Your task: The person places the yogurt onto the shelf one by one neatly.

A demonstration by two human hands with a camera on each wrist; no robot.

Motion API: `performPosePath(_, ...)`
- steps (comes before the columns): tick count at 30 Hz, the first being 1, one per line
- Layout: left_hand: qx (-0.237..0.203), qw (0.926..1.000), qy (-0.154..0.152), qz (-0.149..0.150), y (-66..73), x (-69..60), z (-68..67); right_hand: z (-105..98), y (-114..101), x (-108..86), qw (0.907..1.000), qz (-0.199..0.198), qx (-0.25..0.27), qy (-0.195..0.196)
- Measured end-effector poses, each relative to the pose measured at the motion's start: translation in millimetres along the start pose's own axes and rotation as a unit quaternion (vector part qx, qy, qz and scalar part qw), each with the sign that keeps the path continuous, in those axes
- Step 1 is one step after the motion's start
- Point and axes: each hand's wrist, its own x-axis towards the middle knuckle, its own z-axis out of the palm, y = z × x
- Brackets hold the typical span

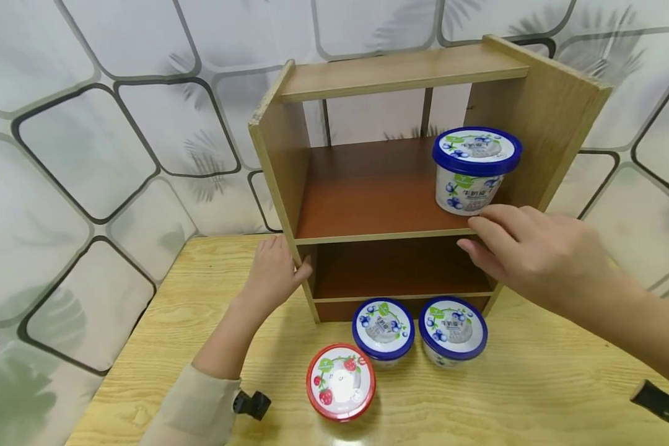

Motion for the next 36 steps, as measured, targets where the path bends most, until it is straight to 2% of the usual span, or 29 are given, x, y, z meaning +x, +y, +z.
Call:
performPosePath(8,-0.002,1.0000,0.004,0.006,-0.1,-3.5,1.7,5.8,-15.9,-3.6,0.9991,0.003,0.016,0.039)
performPosePath(11,-0.006,0.9999,0.005,0.008,-0.4,-4.3,1.8,6.4,-22.3,-6.0,0.9988,0.002,0.025,0.042)
performPosePath(20,-0.007,0.9997,0.016,0.019,-2.9,-4.2,1.6,12.3,-37.3,-10.9,0.9957,-0.021,0.042,0.080)
performPosePath(26,-0.004,0.9994,0.025,0.021,-2.5,-0.6,1.6,19.5,-43.4,-18.0,0.9952,-0.039,0.053,0.073)
performPosePath(36,-0.006,0.9997,0.020,0.009,-1.0,-0.5,2.8,30.9,-56.4,-26.4,0.9924,-0.069,0.077,0.067)
